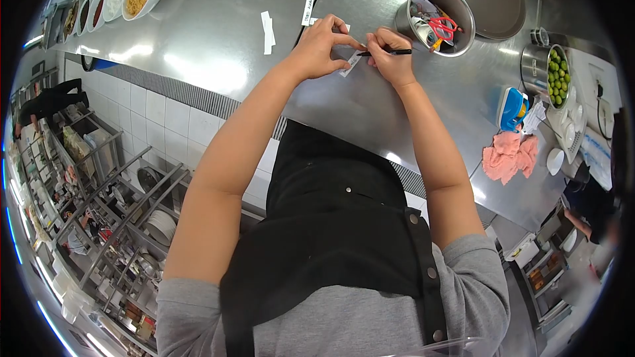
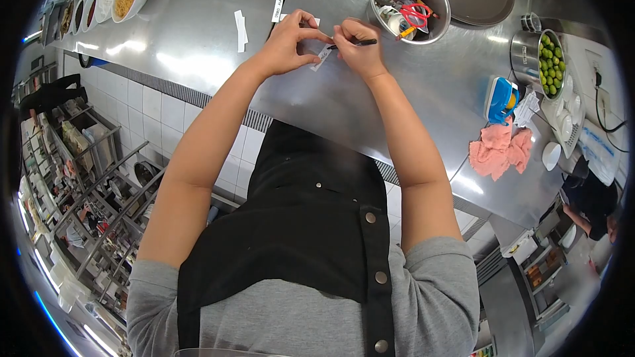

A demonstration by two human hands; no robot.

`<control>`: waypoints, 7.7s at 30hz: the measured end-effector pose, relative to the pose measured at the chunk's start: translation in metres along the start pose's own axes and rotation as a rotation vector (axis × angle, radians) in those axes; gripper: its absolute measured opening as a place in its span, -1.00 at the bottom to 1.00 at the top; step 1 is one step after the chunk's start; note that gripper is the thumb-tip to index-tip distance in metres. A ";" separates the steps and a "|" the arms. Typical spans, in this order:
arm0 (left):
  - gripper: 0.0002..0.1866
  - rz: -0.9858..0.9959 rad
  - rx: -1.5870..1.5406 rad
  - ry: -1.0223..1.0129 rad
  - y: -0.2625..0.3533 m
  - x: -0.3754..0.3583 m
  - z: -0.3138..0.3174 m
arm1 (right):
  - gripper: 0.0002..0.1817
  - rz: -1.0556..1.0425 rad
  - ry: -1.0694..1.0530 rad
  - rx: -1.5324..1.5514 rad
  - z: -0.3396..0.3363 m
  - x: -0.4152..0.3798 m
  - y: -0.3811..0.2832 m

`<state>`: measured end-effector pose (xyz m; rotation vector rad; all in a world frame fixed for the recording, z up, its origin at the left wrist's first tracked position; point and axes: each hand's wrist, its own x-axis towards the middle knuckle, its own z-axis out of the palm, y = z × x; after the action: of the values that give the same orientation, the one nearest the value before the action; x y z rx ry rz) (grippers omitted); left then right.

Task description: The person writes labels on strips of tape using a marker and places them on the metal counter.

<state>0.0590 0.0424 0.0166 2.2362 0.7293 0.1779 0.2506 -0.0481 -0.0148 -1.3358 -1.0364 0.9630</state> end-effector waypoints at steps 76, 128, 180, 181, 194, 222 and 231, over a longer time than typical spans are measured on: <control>-0.44 0.048 -0.040 0.065 0.001 0.001 -0.002 | -0.60 -0.179 0.105 -0.165 0.000 0.001 0.007; -0.55 0.062 -0.052 0.052 0.000 0.000 -0.001 | -0.60 -0.145 0.174 -0.148 0.003 0.000 0.004; -0.78 -0.292 -0.346 0.801 0.005 -0.060 0.062 | -0.65 -0.234 -0.150 -0.311 0.029 -0.043 -0.090; -0.80 -0.319 -0.511 0.694 0.017 -0.062 0.058 | -0.73 -0.178 -0.102 -0.325 0.018 -0.043 -0.079; -0.77 -0.159 -1.284 0.597 0.106 -0.079 -0.076 | -0.88 -0.008 -0.119 0.412 0.023 -0.022 -0.194; -0.63 -0.237 -1.169 0.299 0.051 -0.092 -0.015 | -0.81 -0.075 -0.211 -0.146 0.035 -0.067 -0.141; -0.38 -0.726 0.212 0.792 -0.013 -0.061 -0.010 | -0.62 -0.034 -0.100 0.102 0.054 -0.078 -0.137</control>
<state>-0.0009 0.0221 0.0206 1.8977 1.9983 0.6564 0.1715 -0.1106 0.1183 -1.1925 -1.0678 1.0519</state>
